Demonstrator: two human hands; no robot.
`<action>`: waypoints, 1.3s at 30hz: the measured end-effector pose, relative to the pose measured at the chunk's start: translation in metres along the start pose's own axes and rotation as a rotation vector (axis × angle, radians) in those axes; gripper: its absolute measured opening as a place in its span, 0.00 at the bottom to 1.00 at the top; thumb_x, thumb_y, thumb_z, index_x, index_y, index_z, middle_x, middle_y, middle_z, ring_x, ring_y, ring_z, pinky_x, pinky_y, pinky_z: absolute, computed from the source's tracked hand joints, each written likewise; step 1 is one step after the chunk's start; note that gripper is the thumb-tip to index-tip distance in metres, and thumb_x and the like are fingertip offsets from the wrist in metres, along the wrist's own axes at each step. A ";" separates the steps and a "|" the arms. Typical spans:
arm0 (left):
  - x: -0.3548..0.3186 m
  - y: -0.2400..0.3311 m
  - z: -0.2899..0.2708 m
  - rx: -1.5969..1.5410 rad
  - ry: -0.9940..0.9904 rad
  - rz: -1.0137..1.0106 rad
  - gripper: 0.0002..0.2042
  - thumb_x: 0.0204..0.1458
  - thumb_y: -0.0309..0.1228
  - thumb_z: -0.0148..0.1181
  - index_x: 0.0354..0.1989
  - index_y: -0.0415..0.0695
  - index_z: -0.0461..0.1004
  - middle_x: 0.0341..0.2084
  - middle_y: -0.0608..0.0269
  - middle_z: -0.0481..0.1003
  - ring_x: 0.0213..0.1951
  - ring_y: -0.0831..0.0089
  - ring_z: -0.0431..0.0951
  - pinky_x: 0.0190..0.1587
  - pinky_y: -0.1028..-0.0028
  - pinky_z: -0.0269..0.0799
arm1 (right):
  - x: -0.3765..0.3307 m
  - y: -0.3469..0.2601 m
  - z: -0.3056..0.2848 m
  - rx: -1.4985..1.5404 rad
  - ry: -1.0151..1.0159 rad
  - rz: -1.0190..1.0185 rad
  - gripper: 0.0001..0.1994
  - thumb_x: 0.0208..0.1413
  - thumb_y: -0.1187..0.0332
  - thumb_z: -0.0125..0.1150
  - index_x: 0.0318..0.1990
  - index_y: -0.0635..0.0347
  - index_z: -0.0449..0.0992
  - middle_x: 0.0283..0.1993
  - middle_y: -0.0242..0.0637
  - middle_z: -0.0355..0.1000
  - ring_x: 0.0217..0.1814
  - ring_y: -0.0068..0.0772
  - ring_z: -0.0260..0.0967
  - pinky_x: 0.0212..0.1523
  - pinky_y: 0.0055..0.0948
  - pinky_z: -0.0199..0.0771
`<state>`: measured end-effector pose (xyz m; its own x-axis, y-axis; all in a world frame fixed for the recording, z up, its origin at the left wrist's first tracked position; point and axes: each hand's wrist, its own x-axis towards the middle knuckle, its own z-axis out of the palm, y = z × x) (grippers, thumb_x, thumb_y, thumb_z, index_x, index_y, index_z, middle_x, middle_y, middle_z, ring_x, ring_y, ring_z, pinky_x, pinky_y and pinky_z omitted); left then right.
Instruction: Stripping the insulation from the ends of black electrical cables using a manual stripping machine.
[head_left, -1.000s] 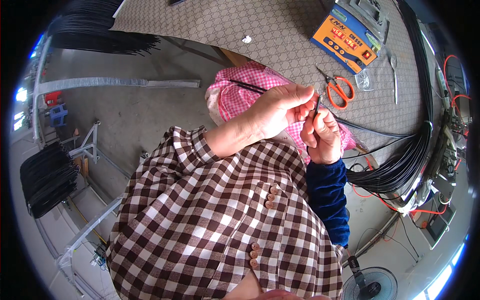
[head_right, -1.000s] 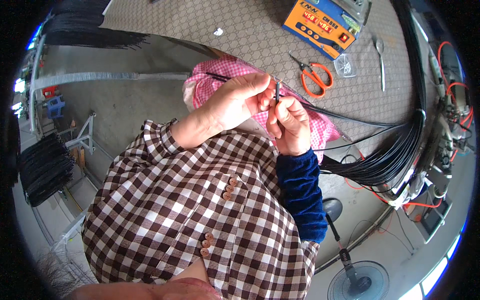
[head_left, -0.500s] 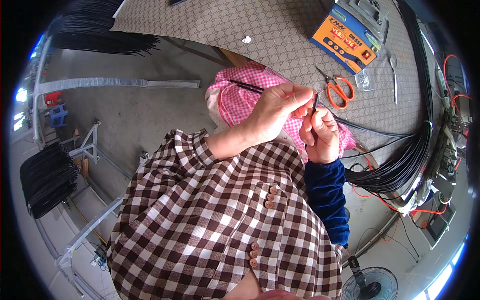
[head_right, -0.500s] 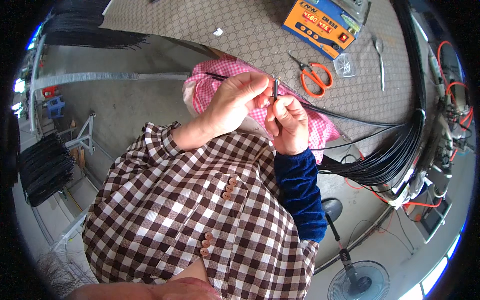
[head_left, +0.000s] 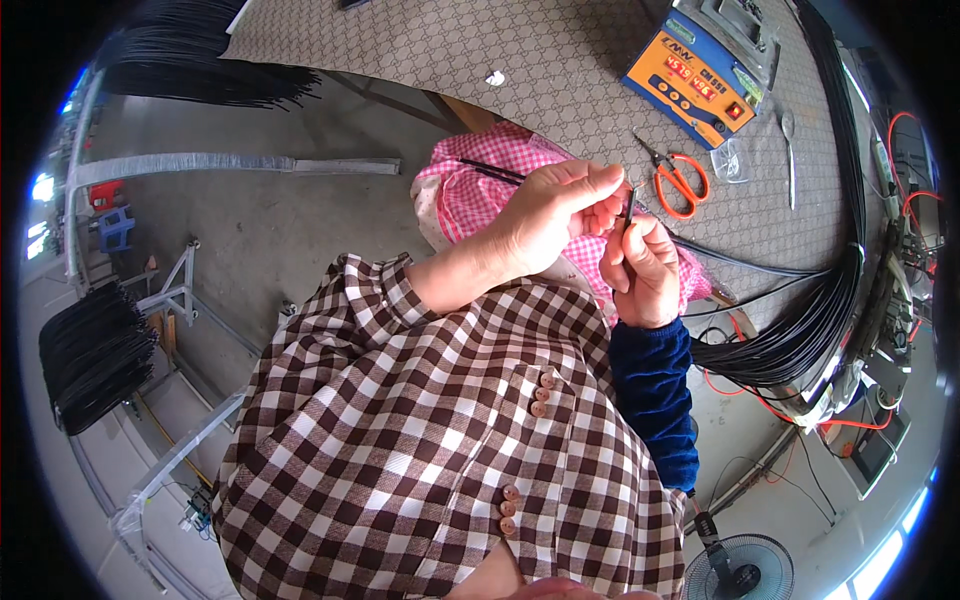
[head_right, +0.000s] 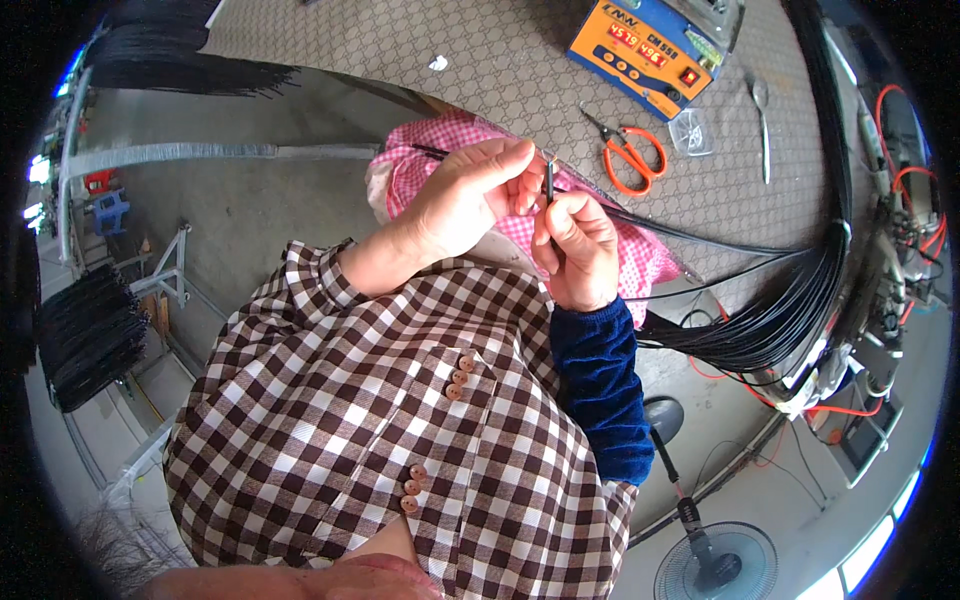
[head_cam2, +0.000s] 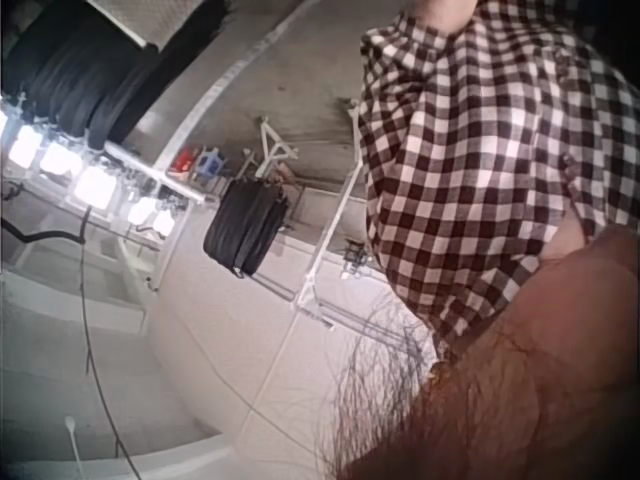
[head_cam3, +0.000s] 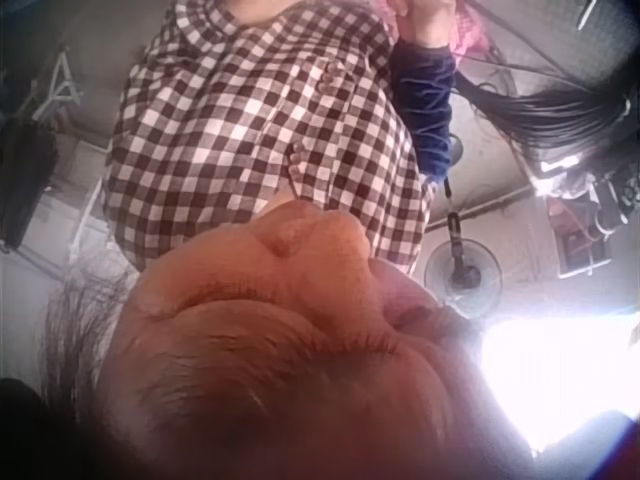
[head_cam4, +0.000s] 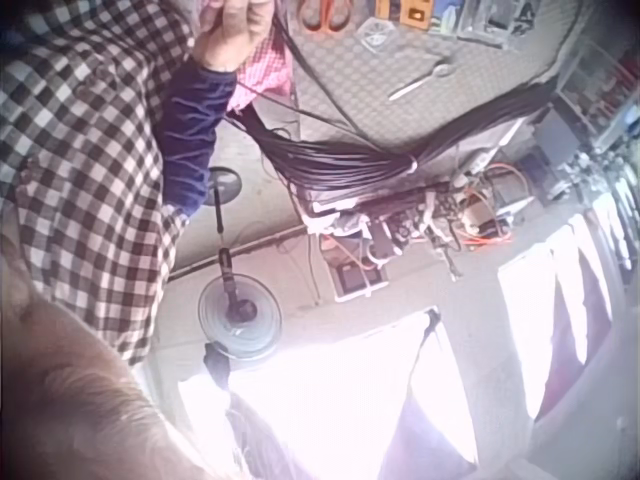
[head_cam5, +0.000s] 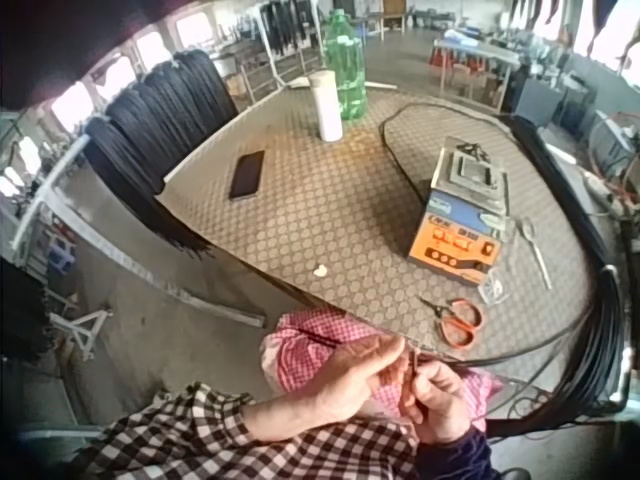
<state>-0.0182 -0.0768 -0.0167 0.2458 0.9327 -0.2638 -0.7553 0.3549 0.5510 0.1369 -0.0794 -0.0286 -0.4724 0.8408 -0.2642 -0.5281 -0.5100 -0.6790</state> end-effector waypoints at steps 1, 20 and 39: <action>0.001 0.001 -0.001 -0.018 -0.002 -0.019 0.11 0.54 0.35 0.48 0.29 0.39 0.70 0.22 0.66 0.68 0.26 0.78 0.66 0.32 0.80 0.62 | 0.000 0.000 0.000 -0.002 -0.008 0.001 0.06 0.54 0.68 0.52 0.32 0.60 0.68 0.21 0.34 0.66 0.11 0.17 0.48 0.12 0.15 0.47; 0.002 0.002 -0.004 -0.028 -0.081 -0.040 0.13 0.55 0.35 0.47 0.35 0.35 0.70 0.24 0.65 0.68 0.27 0.77 0.65 0.35 0.79 0.63 | 0.000 -0.003 -0.003 0.083 -0.044 0.059 0.08 0.54 0.66 0.51 0.33 0.62 0.68 0.22 0.34 0.66 0.11 0.17 0.50 0.13 0.16 0.49; 0.008 0.008 -0.010 -0.046 -0.089 -0.100 0.09 0.50 0.33 0.55 0.30 0.39 0.70 0.23 0.67 0.68 0.26 0.81 0.66 0.30 0.83 0.64 | -0.002 0.001 -0.002 0.111 -0.067 0.094 0.08 0.54 0.65 0.50 0.33 0.61 0.67 0.19 0.33 0.64 0.11 0.17 0.50 0.13 0.16 0.50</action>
<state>-0.0280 -0.0669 -0.0227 0.3727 0.8955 -0.2433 -0.7509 0.4451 0.4879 0.1386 -0.0807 -0.0300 -0.5677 0.7763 -0.2741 -0.5524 -0.6061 -0.5723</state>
